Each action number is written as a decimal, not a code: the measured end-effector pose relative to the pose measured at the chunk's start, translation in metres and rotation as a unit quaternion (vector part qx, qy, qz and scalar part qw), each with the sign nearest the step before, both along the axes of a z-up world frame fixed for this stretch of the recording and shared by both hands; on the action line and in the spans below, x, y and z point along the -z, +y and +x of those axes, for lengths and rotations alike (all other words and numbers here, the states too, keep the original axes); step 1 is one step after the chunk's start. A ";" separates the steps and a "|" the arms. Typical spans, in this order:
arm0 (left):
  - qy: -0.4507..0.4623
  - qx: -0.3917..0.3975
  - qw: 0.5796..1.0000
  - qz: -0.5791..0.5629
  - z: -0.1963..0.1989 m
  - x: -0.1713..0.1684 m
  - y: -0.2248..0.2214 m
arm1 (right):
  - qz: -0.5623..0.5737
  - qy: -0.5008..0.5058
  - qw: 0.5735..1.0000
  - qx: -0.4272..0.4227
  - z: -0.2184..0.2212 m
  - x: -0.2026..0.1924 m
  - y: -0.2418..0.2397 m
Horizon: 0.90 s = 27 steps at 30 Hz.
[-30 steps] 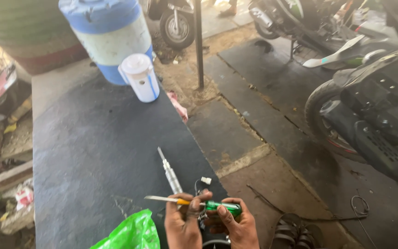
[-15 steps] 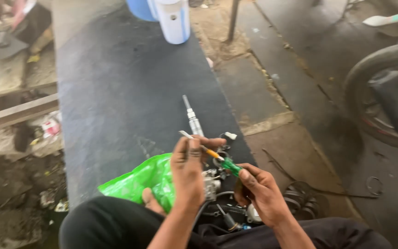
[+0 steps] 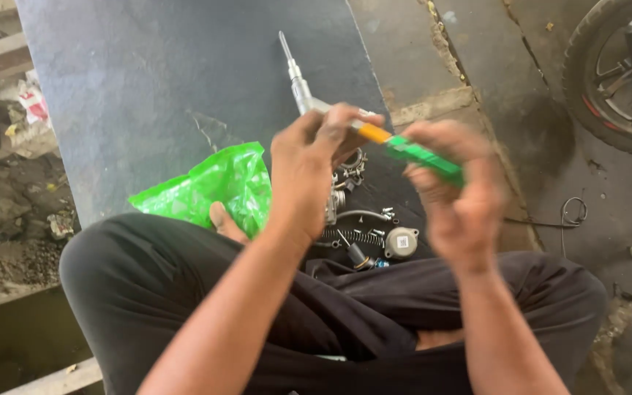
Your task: Repairing and disassembling a motorcycle carburetor with a screwdriver.
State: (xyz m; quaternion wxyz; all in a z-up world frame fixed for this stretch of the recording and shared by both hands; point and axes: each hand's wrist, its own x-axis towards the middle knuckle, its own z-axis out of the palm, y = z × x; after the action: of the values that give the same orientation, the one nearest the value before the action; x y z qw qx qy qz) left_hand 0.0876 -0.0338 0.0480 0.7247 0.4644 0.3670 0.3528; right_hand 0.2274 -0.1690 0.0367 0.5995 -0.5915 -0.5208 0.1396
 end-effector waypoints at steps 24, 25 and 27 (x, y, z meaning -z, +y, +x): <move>0.317 0.160 0.840 0.411 -0.063 0.025 0.011 | -0.492 -0.292 0.813 -0.109 0.019 0.052 -0.005; 0.321 0.169 0.846 0.391 -0.062 0.026 0.013 | -0.483 -0.287 0.819 -0.117 0.015 0.056 -0.002; 0.312 0.163 0.826 0.441 -0.062 0.037 0.011 | -0.473 -0.298 0.820 -0.122 0.007 0.080 -0.002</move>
State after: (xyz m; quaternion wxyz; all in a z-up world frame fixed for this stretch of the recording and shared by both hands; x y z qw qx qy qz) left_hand 0.0258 -0.0229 0.0112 0.3364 0.8729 0.2980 0.1898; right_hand 0.2347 -0.1707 -0.0430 0.0402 -0.7466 -0.6119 0.2578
